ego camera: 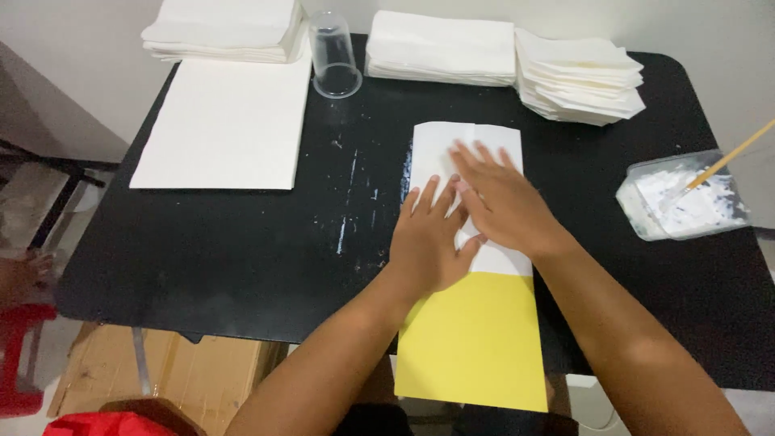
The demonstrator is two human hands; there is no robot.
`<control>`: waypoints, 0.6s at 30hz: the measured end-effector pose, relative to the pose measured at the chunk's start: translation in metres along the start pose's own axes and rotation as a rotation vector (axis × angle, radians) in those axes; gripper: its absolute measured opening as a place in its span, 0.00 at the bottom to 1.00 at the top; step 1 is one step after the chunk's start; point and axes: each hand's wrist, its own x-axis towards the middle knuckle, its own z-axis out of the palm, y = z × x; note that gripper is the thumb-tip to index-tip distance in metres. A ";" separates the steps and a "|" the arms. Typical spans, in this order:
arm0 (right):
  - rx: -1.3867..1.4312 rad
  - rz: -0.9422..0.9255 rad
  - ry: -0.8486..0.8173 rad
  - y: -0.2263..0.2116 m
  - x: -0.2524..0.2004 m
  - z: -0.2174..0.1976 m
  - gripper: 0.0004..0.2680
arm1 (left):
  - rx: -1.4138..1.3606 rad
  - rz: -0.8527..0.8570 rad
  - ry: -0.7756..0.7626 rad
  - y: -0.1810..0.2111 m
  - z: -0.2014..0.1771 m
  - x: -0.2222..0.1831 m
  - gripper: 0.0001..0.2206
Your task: Manually folding and gluing paper to create a bag
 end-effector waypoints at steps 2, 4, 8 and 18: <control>0.015 0.013 -0.081 -0.015 0.022 0.006 0.21 | -0.013 -0.021 -0.016 -0.002 0.004 0.002 0.32; 0.027 0.025 -0.154 -0.015 0.047 0.019 0.21 | -0.020 -0.037 -0.027 -0.003 0.004 0.004 0.33; -0.139 0.116 -0.206 0.003 0.095 0.046 0.22 | -0.023 -0.022 -0.082 -0.002 -0.005 0.003 0.34; -0.173 0.174 -0.014 -0.024 0.087 -0.005 0.22 | -0.154 -0.017 -0.019 0.002 -0.019 -0.003 0.31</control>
